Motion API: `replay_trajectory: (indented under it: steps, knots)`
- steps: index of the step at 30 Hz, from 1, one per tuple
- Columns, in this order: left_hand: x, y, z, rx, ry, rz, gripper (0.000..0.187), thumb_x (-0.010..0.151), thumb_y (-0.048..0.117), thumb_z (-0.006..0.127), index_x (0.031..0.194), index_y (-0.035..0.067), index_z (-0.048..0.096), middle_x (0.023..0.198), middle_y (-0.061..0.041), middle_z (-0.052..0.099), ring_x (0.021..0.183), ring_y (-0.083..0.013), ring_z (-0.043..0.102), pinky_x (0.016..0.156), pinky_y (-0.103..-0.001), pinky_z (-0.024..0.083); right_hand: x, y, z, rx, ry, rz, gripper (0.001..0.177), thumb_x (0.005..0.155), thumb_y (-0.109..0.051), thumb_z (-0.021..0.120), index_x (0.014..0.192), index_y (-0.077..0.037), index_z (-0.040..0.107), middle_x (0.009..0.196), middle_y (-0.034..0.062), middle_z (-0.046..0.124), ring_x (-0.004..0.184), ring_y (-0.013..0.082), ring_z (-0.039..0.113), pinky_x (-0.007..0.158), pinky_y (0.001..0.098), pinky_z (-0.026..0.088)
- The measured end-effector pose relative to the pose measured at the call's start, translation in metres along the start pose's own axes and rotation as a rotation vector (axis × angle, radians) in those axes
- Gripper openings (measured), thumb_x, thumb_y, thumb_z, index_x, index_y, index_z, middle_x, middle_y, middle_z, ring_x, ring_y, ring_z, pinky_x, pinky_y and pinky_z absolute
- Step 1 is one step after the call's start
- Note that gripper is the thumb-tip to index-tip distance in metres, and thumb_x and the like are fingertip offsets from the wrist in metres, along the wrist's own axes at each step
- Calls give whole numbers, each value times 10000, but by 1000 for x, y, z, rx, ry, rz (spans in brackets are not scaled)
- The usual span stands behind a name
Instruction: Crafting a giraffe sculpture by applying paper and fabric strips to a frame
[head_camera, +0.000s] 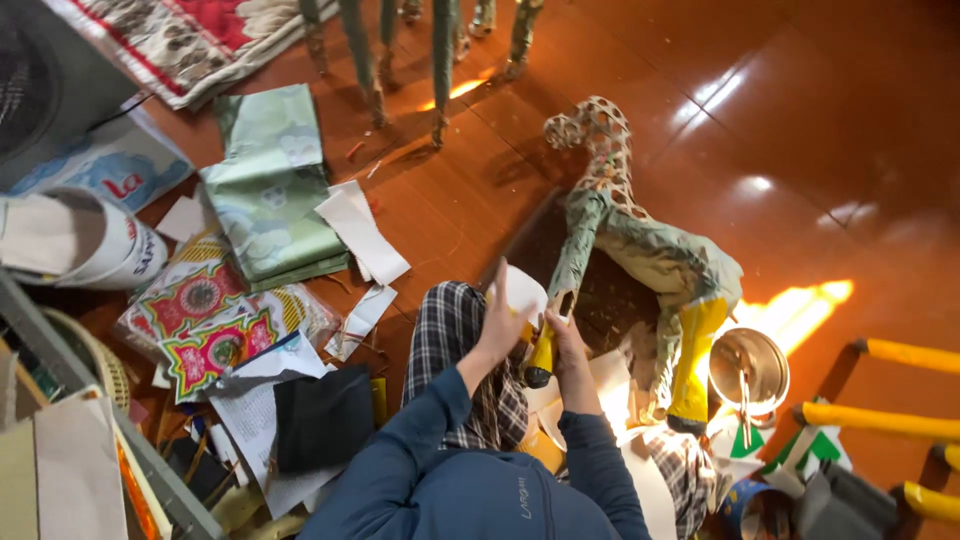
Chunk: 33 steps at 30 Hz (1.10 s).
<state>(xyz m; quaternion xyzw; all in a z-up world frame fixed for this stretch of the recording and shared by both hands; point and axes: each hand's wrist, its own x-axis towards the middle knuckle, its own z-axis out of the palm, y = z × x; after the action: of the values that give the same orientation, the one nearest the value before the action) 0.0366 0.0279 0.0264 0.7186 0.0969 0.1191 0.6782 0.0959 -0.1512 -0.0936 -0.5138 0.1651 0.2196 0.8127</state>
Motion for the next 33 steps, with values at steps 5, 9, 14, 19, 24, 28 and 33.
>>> replay_trajectory:
  steps: [5, 9, 14, 19, 24, 28, 33]
  knots:
    - [94, -10, 21, 156, 312, 454, 748, 916, -25, 768, 1620, 110, 554, 1503, -222, 664, 1301, -468, 658, 1142, -543, 508, -58, -35, 42, -893, 131, -655, 1221, 850, -198, 977, 1746, -25, 166, 1353, 415, 441, 1326, 668, 514, 1109, 739, 439]
    - [82, -15, 108, 495, 78, 484, 715, 980, 79, 732, 1644, -17, 486, 1480, -226, 670, 1283, -329, 688, 1335, -399, 322, -85, -53, 52, -1301, 223, -818, 584, 851, -235, 964, 1334, -61, 687, 1239, 178, 602, 1168, 449, 657, 1005, 554, 562]
    - [37, -2, 109, 233, -404, 403, 1076, 914, 457, 820, 1788, 354, 201, 1439, -225, 690, 1420, -416, 622, 1227, -517, 480, -82, -48, 30, -783, 133, -956, 363, 1027, -211, 711, 1066, 150, 714, 975, 390, 673, 884, 392, 671, 842, 565, 551]
    - [12, -33, 66, 195, -184, -159, 855, 874, 487, 831, 1512, 63, 451, 1304, -256, 699, 1225, -431, 695, 1040, -494, 568, -10, -24, -13, -28, 446, -321, 375, 1000, -161, 863, 1182, 80, 640, 1007, 255, 726, 842, 363, 774, 649, 535, 645]
    - [25, -85, 76, -34, -329, -506, 841, 799, 686, 889, 1363, 166, 544, 1244, -146, 731, 1115, -327, 753, 892, -416, 638, 2, -18, -31, 151, 420, -219, 350, 1025, -194, 862, 962, 18, 591, 881, 241, 693, 765, 370, 752, 666, 564, 596]
    - [26, -89, 80, -114, -297, -528, 872, 695, 545, 1053, 1300, 153, 563, 1166, -128, 731, 915, -304, 783, 684, -395, 672, -1, -5, -51, 182, 226, -54, 300, 1051, -306, 828, 1021, -23, 735, 1021, 115, 736, 988, 227, 745, 909, 347, 586]
    - [15, -55, 67, 116, -340, -547, 1115, 811, 581, 923, 1651, 152, 328, 1349, -241, 695, 1219, -386, 734, 975, -479, 620, -51, -40, -15, -280, 429, -108, 404, 1080, -400, 811, 904, -44, 739, 950, 187, 773, 875, 303, 785, 813, 464, 635]
